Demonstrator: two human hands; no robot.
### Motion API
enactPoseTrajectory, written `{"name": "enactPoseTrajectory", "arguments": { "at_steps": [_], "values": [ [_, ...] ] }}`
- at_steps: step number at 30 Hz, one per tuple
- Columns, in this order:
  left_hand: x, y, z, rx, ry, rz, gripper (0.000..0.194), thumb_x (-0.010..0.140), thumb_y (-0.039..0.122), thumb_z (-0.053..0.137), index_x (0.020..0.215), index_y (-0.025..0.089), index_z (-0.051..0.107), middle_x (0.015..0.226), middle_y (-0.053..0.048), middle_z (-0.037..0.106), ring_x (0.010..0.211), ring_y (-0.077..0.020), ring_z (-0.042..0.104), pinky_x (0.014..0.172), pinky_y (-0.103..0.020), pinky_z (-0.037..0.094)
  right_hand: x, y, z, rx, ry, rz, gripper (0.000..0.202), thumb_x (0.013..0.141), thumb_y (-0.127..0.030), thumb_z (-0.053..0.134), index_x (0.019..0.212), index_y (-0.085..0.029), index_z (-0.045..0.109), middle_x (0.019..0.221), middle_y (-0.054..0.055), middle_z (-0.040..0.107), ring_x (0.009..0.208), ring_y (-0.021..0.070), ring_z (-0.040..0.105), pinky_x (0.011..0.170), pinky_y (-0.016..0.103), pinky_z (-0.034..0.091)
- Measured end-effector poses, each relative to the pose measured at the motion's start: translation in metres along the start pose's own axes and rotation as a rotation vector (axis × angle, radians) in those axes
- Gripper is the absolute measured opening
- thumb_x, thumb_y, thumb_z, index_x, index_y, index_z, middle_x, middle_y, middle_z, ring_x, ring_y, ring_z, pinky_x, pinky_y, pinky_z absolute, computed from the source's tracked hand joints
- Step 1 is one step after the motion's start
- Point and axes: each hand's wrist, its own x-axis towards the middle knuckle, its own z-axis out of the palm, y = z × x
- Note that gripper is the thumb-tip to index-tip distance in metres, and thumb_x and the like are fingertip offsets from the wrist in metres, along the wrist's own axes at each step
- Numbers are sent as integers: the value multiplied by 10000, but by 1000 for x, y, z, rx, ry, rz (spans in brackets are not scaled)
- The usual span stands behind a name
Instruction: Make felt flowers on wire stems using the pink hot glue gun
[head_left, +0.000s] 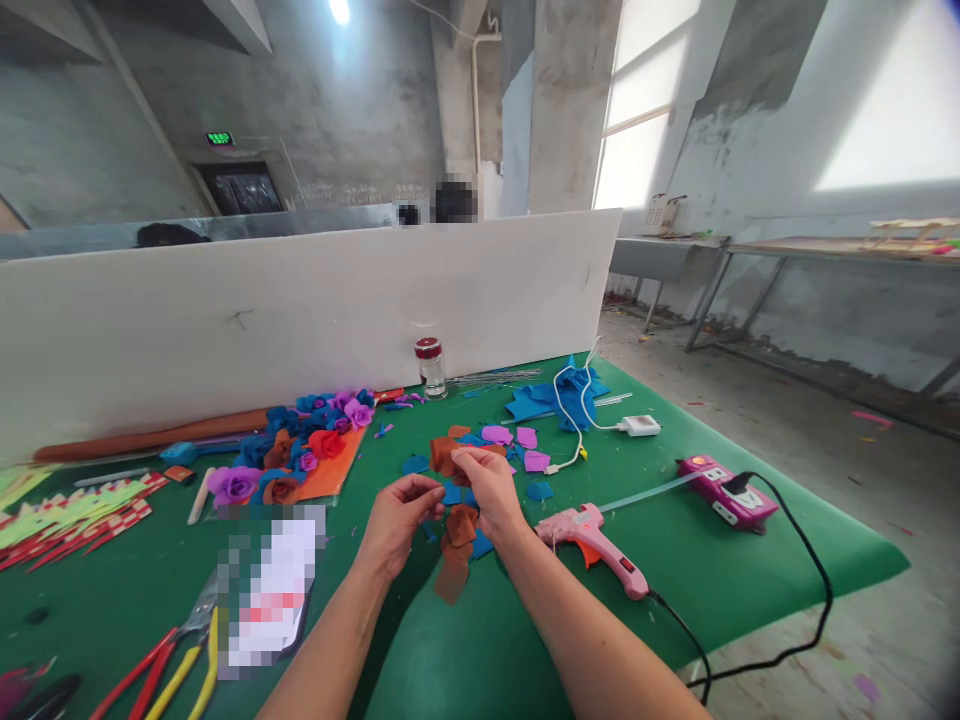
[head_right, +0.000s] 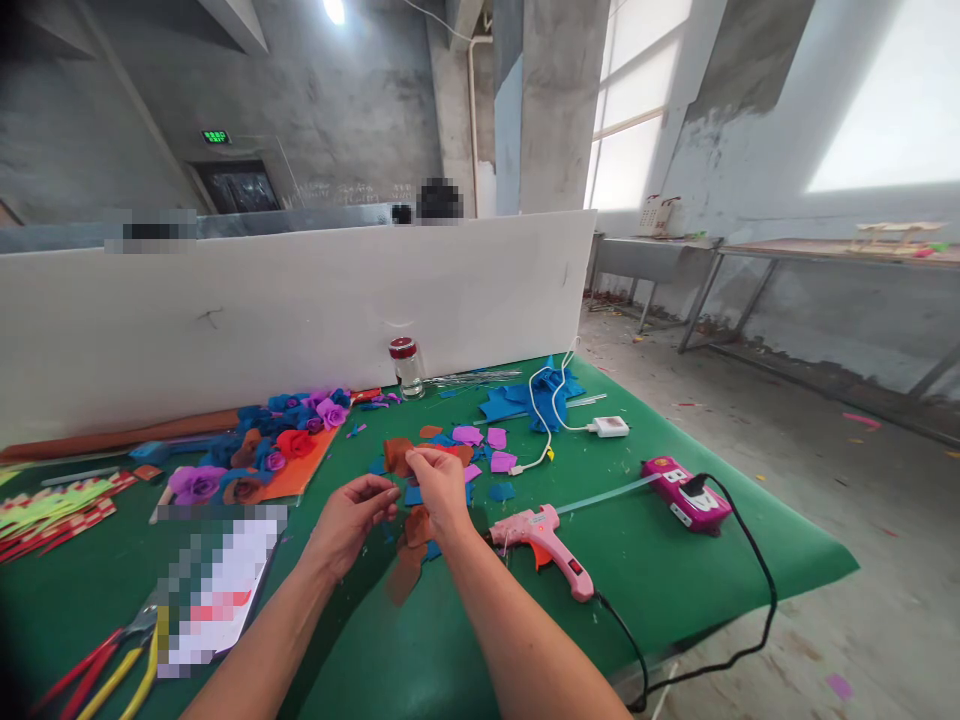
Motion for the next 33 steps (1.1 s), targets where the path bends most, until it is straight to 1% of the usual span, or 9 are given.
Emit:
{"name": "enactPoseTrajectory", "arguments": {
  "at_steps": [8,13,21,26,29,33],
  "values": [
    [0,1,1,7,2,-5,303,532,340,850,692,144,684,630,2,641,556,-111,586,586,-224,463,0,1,-1,10,-2,4,259,652,-396,640,564,-154,608,600,-14,517,577,102,448,568,223,387],
    [0,1,1,11,5,-8,306,532,343,850,691,142,684,620,2,639,546,-110,584,567,-218,452,1,0,-1,12,-13,25,253,652,-403,639,588,-158,635,625,-5,568,587,108,480,592,234,398],
    [1,-3,-2,1,7,-5,295,540,337,848,695,145,686,623,1,641,555,-110,585,583,-225,465,-2,-3,1,55,-8,29,236,636,-388,662,578,-162,632,604,-14,558,580,106,479,582,233,407],
    [2,-2,0,-12,3,-9,298,539,340,849,699,149,686,624,1,644,556,-110,586,584,-225,465,-1,-1,2,63,-17,56,238,620,-395,669,659,-160,669,622,2,610,606,125,524,587,237,418],
    [1,-2,0,-9,5,-6,301,541,346,847,700,147,686,623,-1,645,558,-111,586,578,-221,458,0,0,2,69,-8,79,246,608,-393,677,694,-163,676,621,-4,616,598,122,530,587,236,418],
    [0,-2,-1,-8,5,-4,299,544,346,845,700,147,685,621,1,641,561,-112,584,581,-222,460,0,1,2,36,-33,77,247,639,-406,659,672,-162,660,633,-8,605,611,120,530,587,232,412]
  ]
}}
